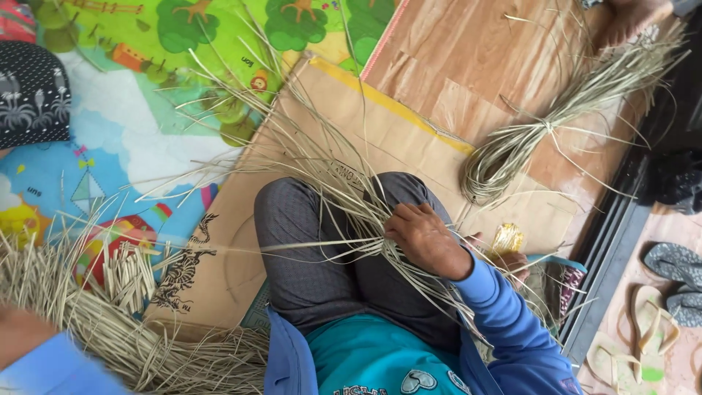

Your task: Weaving long strands of dried grass together by hand to create a mat or similar item.

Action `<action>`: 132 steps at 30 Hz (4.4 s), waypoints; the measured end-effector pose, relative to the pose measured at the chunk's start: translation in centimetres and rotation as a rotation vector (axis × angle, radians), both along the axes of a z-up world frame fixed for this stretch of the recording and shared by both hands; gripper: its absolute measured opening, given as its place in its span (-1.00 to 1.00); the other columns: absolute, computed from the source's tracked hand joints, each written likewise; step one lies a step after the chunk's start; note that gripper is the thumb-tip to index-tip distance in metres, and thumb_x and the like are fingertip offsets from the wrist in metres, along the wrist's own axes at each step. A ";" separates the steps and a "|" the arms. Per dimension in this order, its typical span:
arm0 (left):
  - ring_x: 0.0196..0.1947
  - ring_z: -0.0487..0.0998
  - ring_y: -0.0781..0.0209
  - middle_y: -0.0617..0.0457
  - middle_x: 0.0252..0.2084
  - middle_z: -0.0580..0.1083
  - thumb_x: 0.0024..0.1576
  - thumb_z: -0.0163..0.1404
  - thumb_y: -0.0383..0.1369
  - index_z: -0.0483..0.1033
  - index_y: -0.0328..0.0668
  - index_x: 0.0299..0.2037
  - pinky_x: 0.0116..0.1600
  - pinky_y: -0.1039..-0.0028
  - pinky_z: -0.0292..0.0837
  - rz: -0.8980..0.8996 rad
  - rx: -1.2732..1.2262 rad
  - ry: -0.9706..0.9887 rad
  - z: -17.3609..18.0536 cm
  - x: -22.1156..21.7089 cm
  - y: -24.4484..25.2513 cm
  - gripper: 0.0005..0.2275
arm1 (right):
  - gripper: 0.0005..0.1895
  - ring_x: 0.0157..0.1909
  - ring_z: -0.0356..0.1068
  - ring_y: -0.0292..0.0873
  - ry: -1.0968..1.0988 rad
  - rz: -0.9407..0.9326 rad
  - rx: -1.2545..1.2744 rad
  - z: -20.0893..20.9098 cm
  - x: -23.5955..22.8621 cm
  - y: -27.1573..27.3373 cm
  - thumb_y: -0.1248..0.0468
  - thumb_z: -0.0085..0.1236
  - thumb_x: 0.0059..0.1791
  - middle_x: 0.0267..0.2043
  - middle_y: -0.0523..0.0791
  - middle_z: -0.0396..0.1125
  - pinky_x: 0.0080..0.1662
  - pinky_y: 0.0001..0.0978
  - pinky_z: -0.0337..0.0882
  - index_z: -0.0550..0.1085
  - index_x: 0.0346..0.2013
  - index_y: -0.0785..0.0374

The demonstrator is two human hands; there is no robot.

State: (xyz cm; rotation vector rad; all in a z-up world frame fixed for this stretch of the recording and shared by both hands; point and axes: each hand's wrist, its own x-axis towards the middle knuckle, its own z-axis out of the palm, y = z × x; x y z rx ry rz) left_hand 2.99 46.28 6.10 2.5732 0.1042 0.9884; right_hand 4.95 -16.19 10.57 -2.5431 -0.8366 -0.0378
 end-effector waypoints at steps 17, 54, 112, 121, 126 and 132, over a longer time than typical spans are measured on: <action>-0.19 0.50 0.18 0.32 -0.32 0.41 0.09 0.19 -0.22 0.54 0.29 -0.18 -0.03 0.24 0.32 -0.583 -0.128 0.404 -1.4 -0.9 -41.2 -0.86 | -0.83 -0.27 0.33 0.00 0.077 -0.018 -0.034 -1.0 -0.4 0.5 0.10 0.09 0.09 -0.36 -0.17 0.20 -0.15 -0.16 0.25 0.48 -0.28 0.11; -0.34 0.66 -0.09 -0.04 -0.40 0.51 0.16 0.08 -0.49 0.56 -0.18 -0.28 -0.33 0.30 0.66 -0.608 -0.846 0.655 -1.3 -2.1 -43.6 -0.98 | -0.90 -0.22 0.43 0.04 0.229 -0.094 0.270 0.4 -0.6 0.2 0.27 0.12 0.09 -0.35 -0.11 0.33 -0.08 -0.10 0.32 0.46 -0.12 0.20; -0.32 0.39 0.18 0.16 -0.27 0.25 0.18 0.05 -0.51 0.50 -0.11 -0.30 -0.21 0.38 0.46 -0.698 -0.245 0.536 -0.8 -3.1 -43.4 -0.94 | -0.84 -0.29 0.45 0.11 0.107 -0.061 0.358 -0.2 -2.5 1.0 0.50 0.17 -0.06 -0.34 0.00 0.43 -0.24 -0.15 0.49 0.55 -0.22 0.26; -0.28 0.41 0.09 0.08 -0.27 0.25 0.22 -0.04 -0.55 0.40 -0.18 -0.32 -0.17 0.35 0.47 -0.743 -0.316 0.618 -0.6 -2.4 -43.5 -0.91 | -0.86 -0.22 0.46 0.14 -0.085 0.079 0.342 -0.5 -3.0 0.5 0.45 0.06 0.03 -0.26 0.01 0.44 -0.20 -0.10 0.51 0.56 -0.19 0.25; -0.21 0.47 0.09 0.07 -0.28 0.31 0.21 -0.05 -0.55 0.47 -0.25 -0.30 -0.03 0.37 0.49 -0.792 -0.213 0.619 -1.6 -2.8 -43.3 -0.93 | -0.82 -0.20 0.49 0.10 -0.236 0.181 0.298 -0.7 -3.2 0.6 0.41 0.02 0.06 -0.24 -0.02 0.46 -0.16 -0.14 0.53 0.59 -0.18 0.23; -0.10 0.56 0.01 0.06 -0.21 0.46 0.17 0.02 -0.42 0.54 -0.13 -0.26 0.02 0.30 0.51 -0.722 -0.326 0.600 -2.8 -3.2 -44.0 -0.96 | -0.89 -0.27 0.49 0.11 -0.297 0.150 0.296 -1.8 -4.1 0.3 0.43 0.11 -0.01 -0.23 -0.01 0.48 -0.20 -0.15 0.53 0.57 -0.26 0.24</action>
